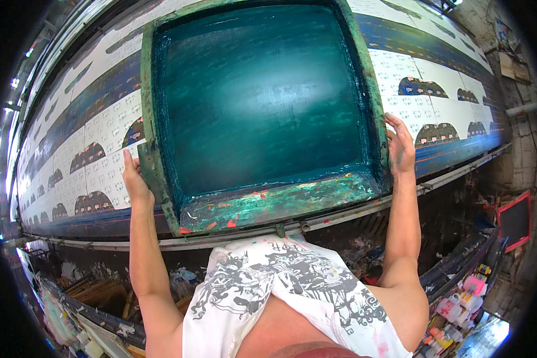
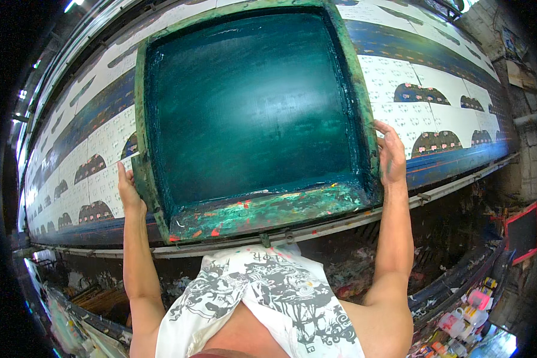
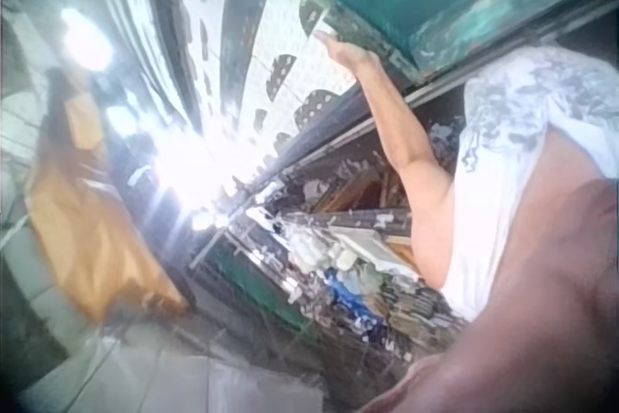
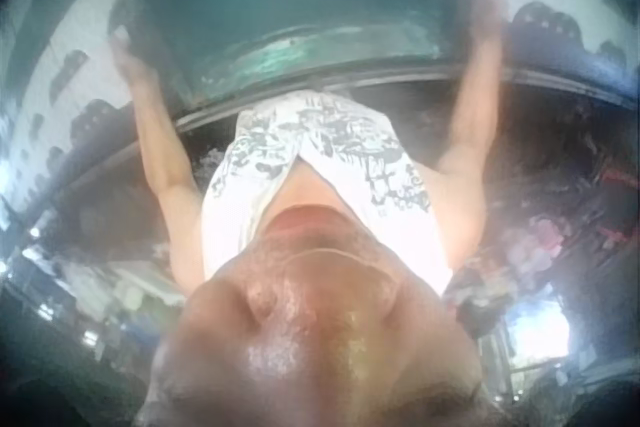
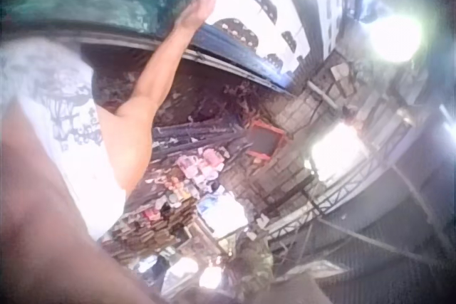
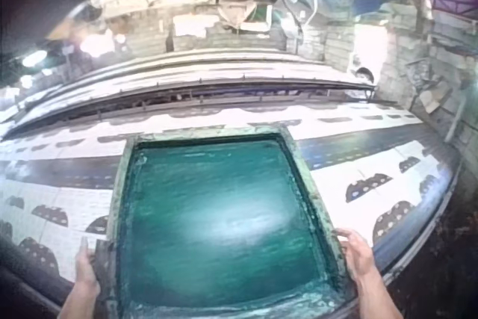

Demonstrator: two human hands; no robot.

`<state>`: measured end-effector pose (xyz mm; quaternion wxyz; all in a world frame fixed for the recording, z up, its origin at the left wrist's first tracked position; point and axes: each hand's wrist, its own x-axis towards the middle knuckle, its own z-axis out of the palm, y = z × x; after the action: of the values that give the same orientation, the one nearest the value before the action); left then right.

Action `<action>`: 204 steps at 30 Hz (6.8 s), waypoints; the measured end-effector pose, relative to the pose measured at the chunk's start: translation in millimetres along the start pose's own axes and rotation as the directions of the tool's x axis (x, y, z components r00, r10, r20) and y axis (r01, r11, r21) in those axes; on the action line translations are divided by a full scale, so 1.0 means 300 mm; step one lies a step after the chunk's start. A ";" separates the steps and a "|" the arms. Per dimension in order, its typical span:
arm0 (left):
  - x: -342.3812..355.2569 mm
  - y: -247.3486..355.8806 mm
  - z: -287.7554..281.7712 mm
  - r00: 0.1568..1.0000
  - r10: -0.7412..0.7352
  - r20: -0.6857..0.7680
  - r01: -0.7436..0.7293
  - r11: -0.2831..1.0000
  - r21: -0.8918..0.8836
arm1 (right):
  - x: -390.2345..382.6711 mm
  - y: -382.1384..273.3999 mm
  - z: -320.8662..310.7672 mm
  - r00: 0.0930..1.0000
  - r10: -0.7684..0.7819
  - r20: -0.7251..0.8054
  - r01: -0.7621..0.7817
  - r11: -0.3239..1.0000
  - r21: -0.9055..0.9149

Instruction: The person repeatedly positions a green screen-printing frame over a patterned fabric on a conveyor and uses a squeegee to pull ink across the mesh. The person lifts and repositions the frame multiple times to continue printing along the fabric.

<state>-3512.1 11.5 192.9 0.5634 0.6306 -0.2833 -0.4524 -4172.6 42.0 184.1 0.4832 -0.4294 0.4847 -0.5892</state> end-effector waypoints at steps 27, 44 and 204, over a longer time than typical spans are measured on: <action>0.038 -0.131 0.102 0.998 -0.035 -0.045 0.043 0.984 0.172 | -0.384 -0.055 0.497 0.641 -0.153 0.753 0.736 0.401 -0.545; 0.064 -0.162 0.141 0.994 0.112 0.013 -0.108 0.914 0.391 | -0.294 -0.119 0.730 0.734 0.228 0.640 0.608 0.200 -0.768; -0.947 -0.319 2.277 0.998 -0.042 -0.056 0.041 0.999 -0.024 | 0.690 -0.360 -2.413 0.996 -0.066 0.060 0.065 0.998 0.013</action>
<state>-4256.7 -32.8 202.1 0.5691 0.6423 -0.2487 -0.4492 -4928.5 -42.3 181.5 0.4805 -0.4601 0.4523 -0.5941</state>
